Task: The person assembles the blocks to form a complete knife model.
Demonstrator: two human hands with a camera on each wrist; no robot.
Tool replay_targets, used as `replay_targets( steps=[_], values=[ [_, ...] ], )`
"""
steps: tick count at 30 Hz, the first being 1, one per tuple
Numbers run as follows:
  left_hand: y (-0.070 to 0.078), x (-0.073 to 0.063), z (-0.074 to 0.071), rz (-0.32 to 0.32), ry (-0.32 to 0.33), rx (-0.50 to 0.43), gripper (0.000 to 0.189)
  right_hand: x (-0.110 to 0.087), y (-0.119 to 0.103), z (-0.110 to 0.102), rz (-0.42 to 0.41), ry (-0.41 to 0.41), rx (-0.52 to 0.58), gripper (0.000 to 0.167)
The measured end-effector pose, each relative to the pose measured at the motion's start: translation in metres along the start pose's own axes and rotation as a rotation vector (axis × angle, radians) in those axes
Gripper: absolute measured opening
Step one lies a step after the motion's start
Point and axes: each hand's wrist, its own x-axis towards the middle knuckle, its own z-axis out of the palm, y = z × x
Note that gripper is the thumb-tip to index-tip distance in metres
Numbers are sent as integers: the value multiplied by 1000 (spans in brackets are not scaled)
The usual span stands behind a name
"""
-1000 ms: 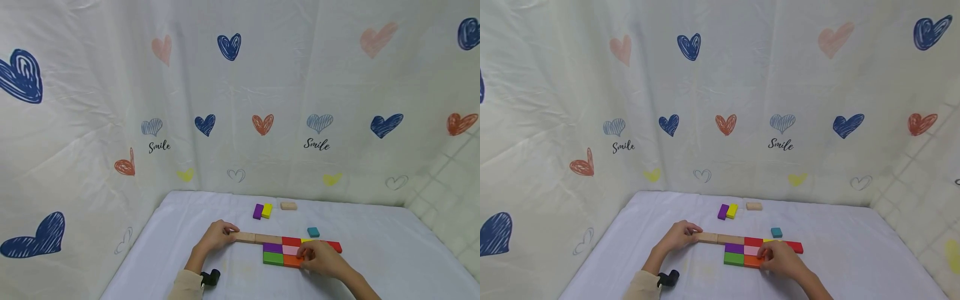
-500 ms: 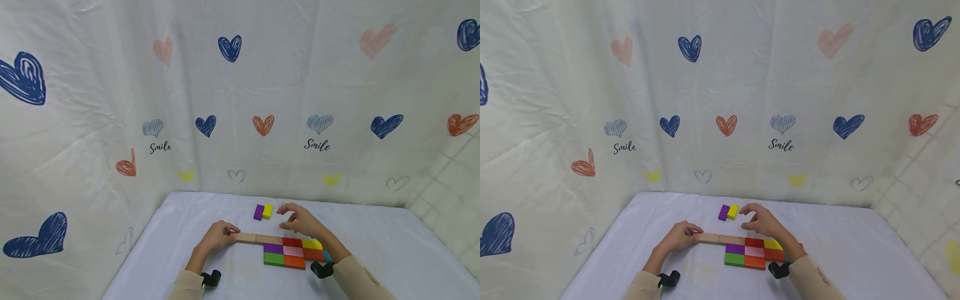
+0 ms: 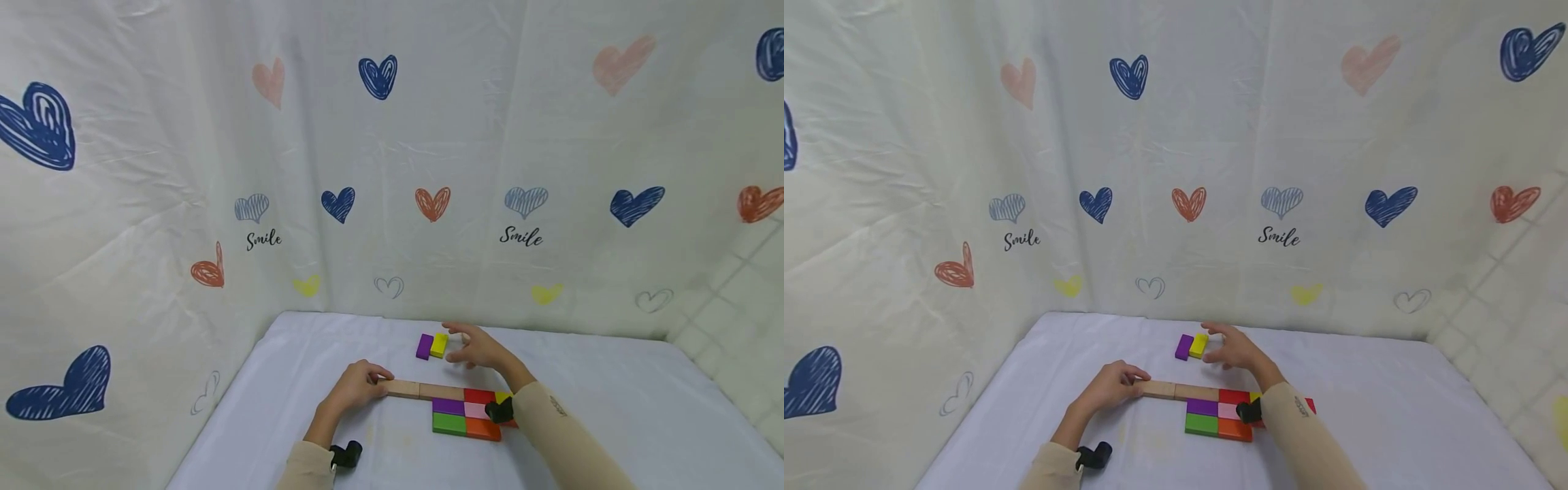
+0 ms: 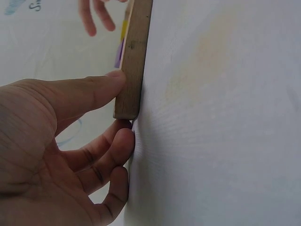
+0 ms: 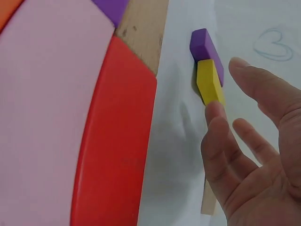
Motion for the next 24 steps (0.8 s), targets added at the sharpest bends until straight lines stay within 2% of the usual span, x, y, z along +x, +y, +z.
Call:
replay_targets(
  steps=[9, 17, 24],
  values=[
    [-1, 1, -1, 0, -8, -4, 21, 12, 3, 6, 18, -25, -18, 76],
    [1, 3, -3, 3, -14, 5, 21, 24, 7, 14, 88, 21, -46, 76],
    [0, 2, -2, -25, -17, 7, 20, 31, 8, 19, 105, 30, -68, 71]
  ],
)
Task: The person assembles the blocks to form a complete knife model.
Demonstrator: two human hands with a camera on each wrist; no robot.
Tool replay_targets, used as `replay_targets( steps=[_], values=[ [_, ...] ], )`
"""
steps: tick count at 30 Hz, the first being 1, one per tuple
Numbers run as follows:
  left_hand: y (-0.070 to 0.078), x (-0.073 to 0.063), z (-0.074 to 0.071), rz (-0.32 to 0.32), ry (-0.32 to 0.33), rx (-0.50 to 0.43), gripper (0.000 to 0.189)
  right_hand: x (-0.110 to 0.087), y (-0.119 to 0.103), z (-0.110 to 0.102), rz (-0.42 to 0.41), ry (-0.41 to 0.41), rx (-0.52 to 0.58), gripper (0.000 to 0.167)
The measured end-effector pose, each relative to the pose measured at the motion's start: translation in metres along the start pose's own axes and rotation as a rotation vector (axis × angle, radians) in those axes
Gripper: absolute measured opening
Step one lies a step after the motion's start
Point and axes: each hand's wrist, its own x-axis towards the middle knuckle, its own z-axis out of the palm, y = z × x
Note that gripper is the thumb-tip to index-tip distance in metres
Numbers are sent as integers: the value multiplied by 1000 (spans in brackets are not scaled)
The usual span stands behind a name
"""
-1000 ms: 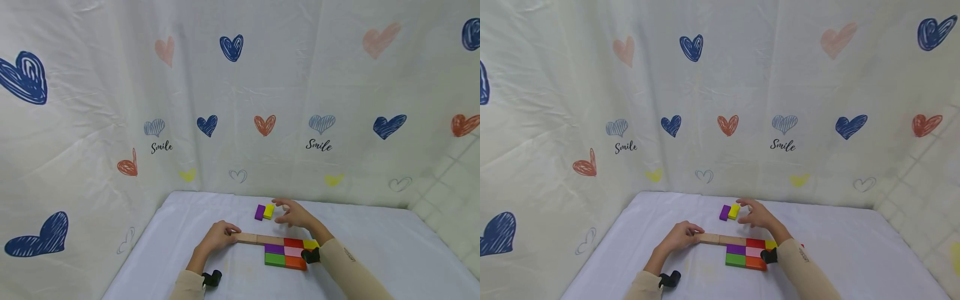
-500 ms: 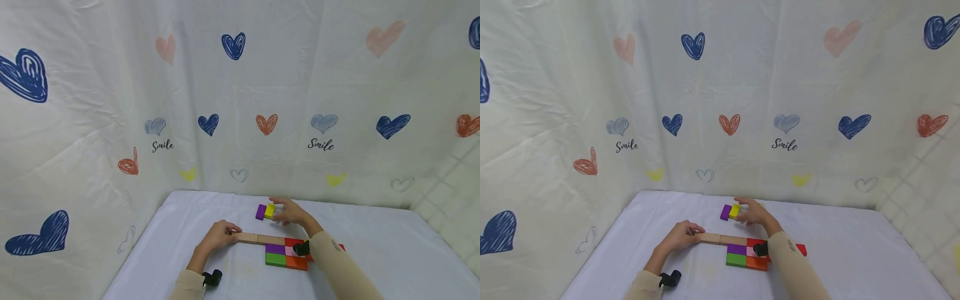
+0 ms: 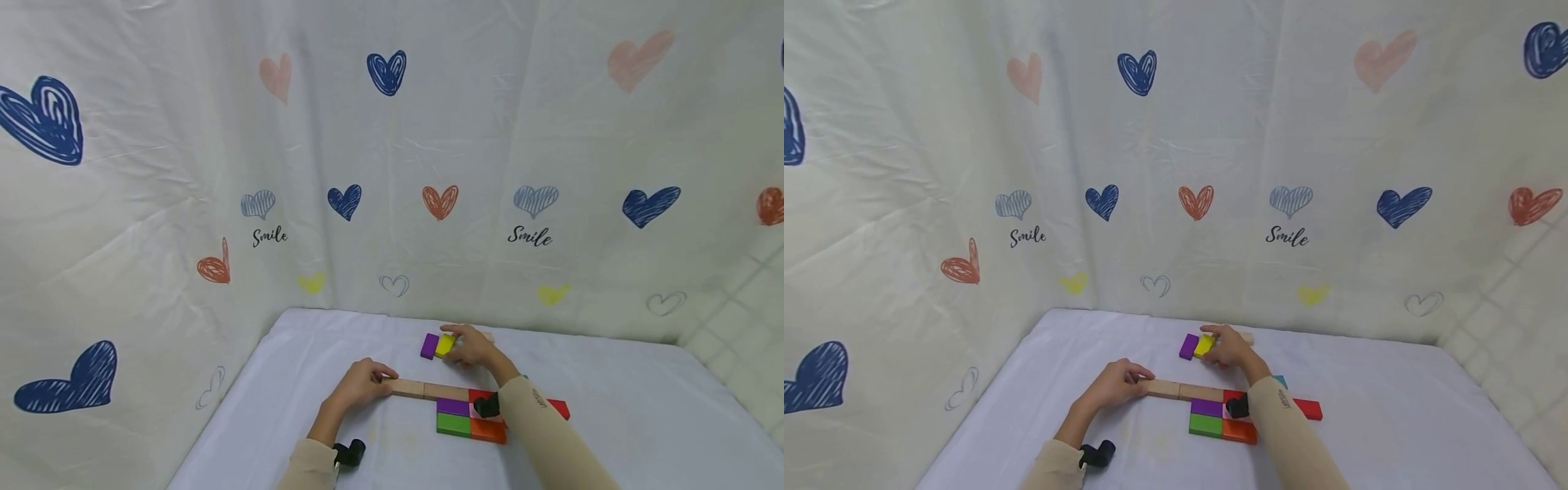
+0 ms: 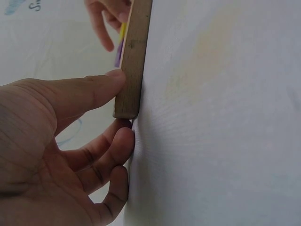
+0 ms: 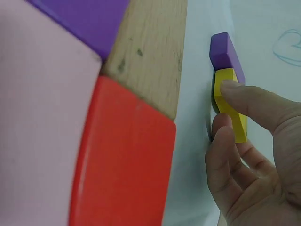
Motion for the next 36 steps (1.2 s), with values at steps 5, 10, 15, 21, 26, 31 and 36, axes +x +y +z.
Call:
replay_targets(
  steps=[5, 10, 15, 21, 26, 31, 36],
  values=[
    [3, -1, 1, -3, -4, -5, 20, -10, -1, -6, -12, 14, -47, 72],
    [6, -1, 0, -3, 1, -5, 21, -26, -4, -17, -59, 24, -63, 71],
    [6, -3, 0, 1, 9, -2, 21, -44, -2, -28, -89, 34, -18, 68],
    [4, -3, 2, -4, 16, 3, 20, -67, 4, -36, -90, 22, 37, 68],
    [3, -4, 2, -11, 18, -2, 20, -91, 10, -39, -92, 27, 79, 73],
    [3, -5, 2, -13, 15, -6, 20, -115, 19, -43, -114, 14, 98, 72],
    [4, -5, 1, 2, 15, -9, 19, -139, 30, -47, -130, 5, 130, 74]
  ],
)
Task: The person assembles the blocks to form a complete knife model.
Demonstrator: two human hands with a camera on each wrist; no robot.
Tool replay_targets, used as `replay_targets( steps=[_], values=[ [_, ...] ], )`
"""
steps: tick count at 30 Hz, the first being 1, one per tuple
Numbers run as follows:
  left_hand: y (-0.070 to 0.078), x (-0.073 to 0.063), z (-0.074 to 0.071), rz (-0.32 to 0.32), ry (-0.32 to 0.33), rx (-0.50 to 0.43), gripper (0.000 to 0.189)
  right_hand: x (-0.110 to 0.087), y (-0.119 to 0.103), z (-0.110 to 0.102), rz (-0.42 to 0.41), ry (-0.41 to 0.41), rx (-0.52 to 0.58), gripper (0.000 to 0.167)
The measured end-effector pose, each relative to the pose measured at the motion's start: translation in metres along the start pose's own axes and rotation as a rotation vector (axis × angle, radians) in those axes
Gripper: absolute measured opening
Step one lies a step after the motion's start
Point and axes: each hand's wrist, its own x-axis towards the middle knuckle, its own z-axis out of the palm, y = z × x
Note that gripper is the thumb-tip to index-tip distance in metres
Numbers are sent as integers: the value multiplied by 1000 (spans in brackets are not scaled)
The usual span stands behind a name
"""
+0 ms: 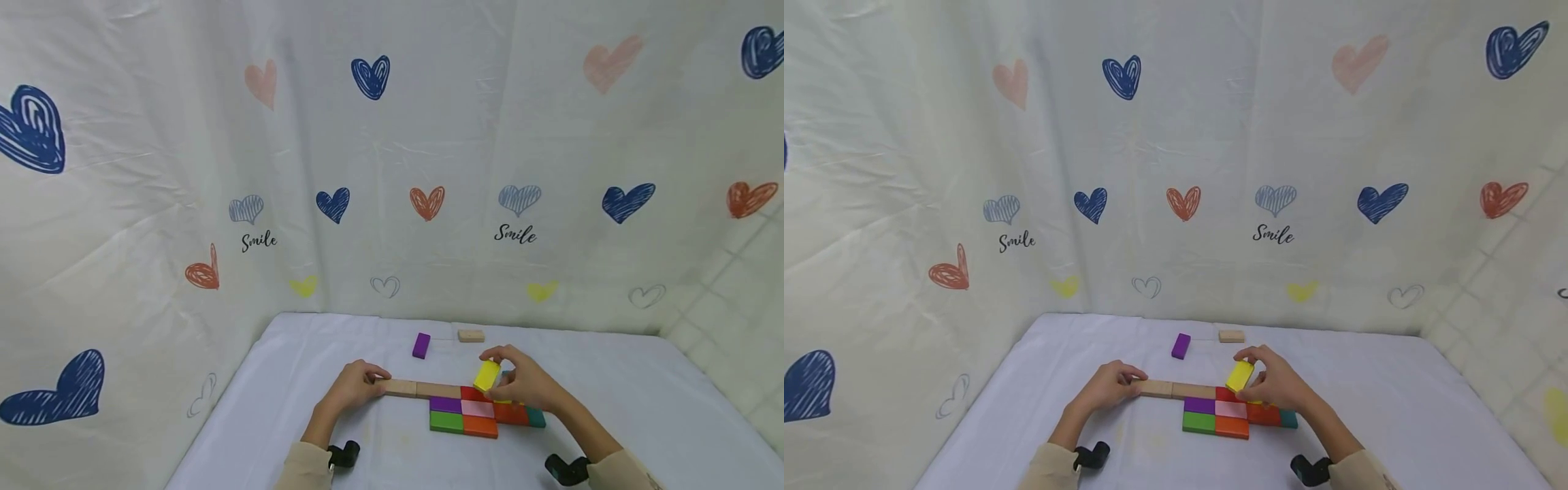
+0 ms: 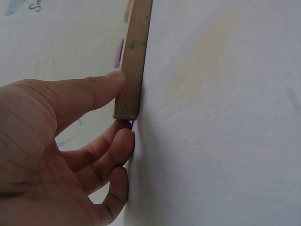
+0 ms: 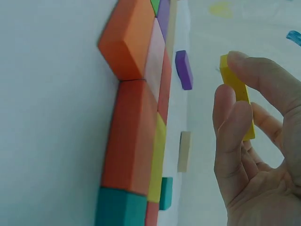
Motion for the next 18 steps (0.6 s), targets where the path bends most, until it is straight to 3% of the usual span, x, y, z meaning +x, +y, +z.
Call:
replay_targets(
  steps=[10, 18],
  values=[
    [2, -1, 0, 24, -8, -12, 19, -50, 22, -1, 84, 54, -67, 75],
    [2, -2, -1, 21, -9, -19, 20, -69, 30, 7, 183, 66, -103, 71]
  ],
)
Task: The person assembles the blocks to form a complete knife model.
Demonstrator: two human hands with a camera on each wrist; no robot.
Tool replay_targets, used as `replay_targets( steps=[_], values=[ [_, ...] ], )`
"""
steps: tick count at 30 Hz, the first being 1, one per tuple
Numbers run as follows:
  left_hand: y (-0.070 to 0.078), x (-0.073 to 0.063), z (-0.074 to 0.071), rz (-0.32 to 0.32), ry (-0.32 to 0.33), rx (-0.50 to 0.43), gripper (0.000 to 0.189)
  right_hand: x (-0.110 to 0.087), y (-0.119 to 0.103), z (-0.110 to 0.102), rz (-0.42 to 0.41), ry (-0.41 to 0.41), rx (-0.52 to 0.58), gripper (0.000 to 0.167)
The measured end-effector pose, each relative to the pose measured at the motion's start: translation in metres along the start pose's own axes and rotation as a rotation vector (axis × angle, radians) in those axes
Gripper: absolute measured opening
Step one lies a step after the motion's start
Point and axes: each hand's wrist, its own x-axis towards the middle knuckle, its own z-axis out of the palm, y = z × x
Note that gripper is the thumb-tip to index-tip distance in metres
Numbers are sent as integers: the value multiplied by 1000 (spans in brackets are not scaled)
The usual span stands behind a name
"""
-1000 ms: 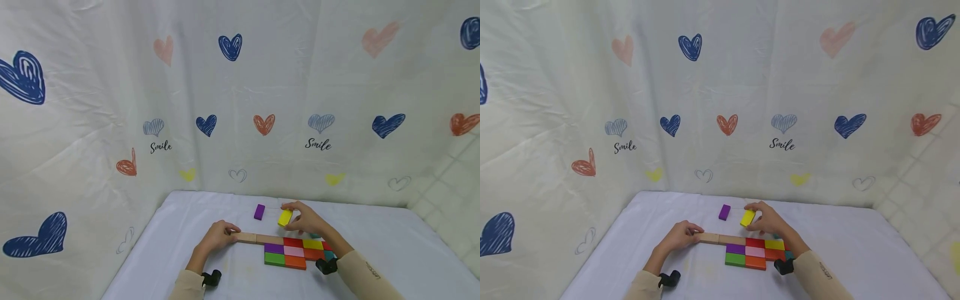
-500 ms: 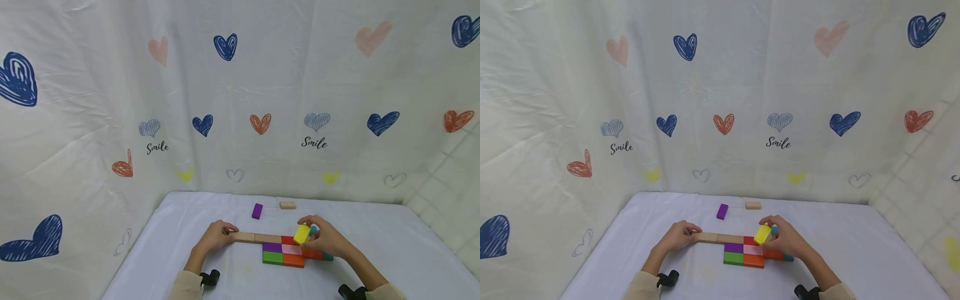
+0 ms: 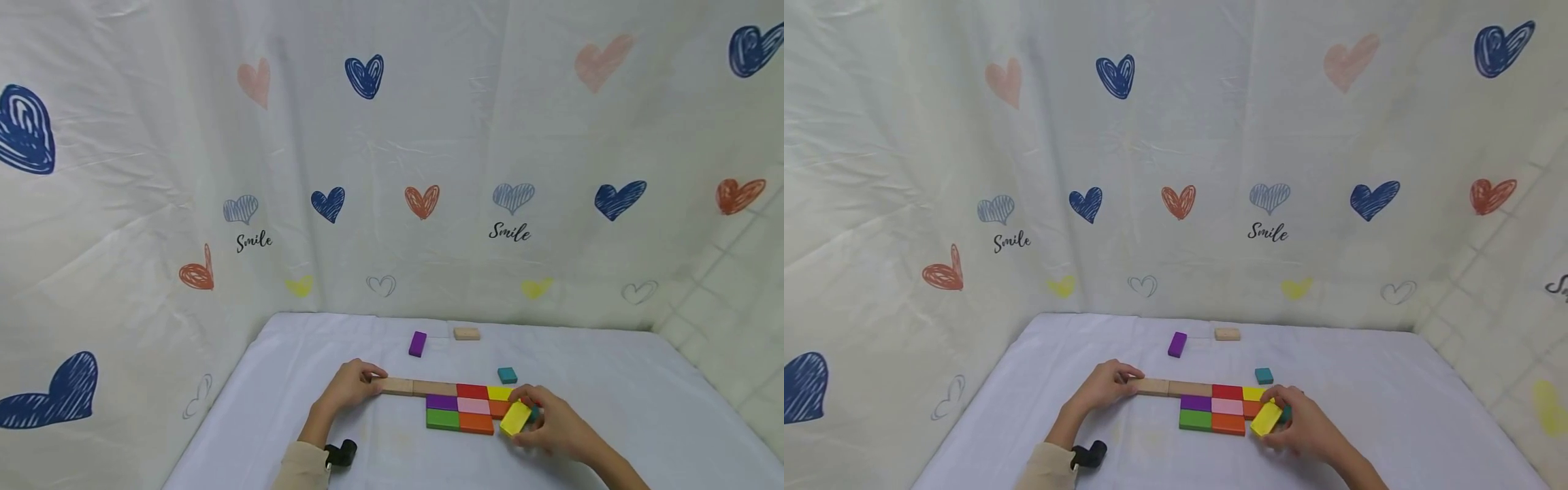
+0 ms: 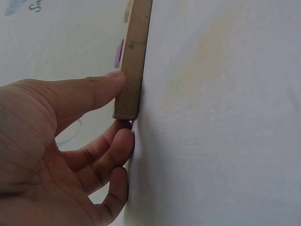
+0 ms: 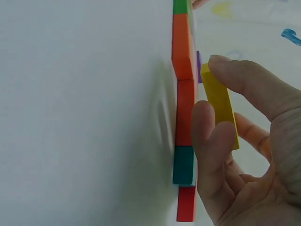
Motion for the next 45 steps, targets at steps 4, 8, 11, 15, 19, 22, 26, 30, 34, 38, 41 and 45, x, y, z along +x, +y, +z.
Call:
replay_targets(
  steps=[4, 8, 11, 15, 19, 22, 26, 30, 34, 38, 41, 45],
  values=[
    [0, 0, 0, -7, -3, 1, 20, -2, 0, 7, 40, 20, -37, 73],
    [0, -1, 0, -13, -4, -2, 20, -2, -1, 12, 74, 34, -65, 75],
    [1, -1, 0, -16, -5, -11, 20, -3, -3, 15, 93, 42, -88, 75],
    [1, -1, 0, -15, -5, -14, 20, -4, -5, 17, 105, 54, -134, 73],
    [0, 0, 0, -11, -5, -12, 20, -3, -5, 18, 100, 52, -183, 70],
    [0, 1, 0, -12, -5, -12, 20, -3, -3, 17, 98, 52, -211, 69],
    [0, 0, -1, -12, -6, -11, 20, -3, -2, 15, 88, 48, -224, 67],
    [1, -1, -2, -18, -9, -13, 20, -7, 1, 9, 25, 12, -214, 60],
    [1, 0, -1, -26, -10, -12, 20, -9, 4, 3, -35, -20, -198, 48],
    [1, 0, -1, -27, -10, -14, 20, -10, 4, 1, -45, -15, -198, 40],
    [1, 0, -2, -25, -12, -17, 20, -10, 5, 0, -41, -14, -204, 37],
    [2, 0, -2, -17, -12, -16, 20, -10, 4, 0, -53, -19, -202, 36]
  ],
)
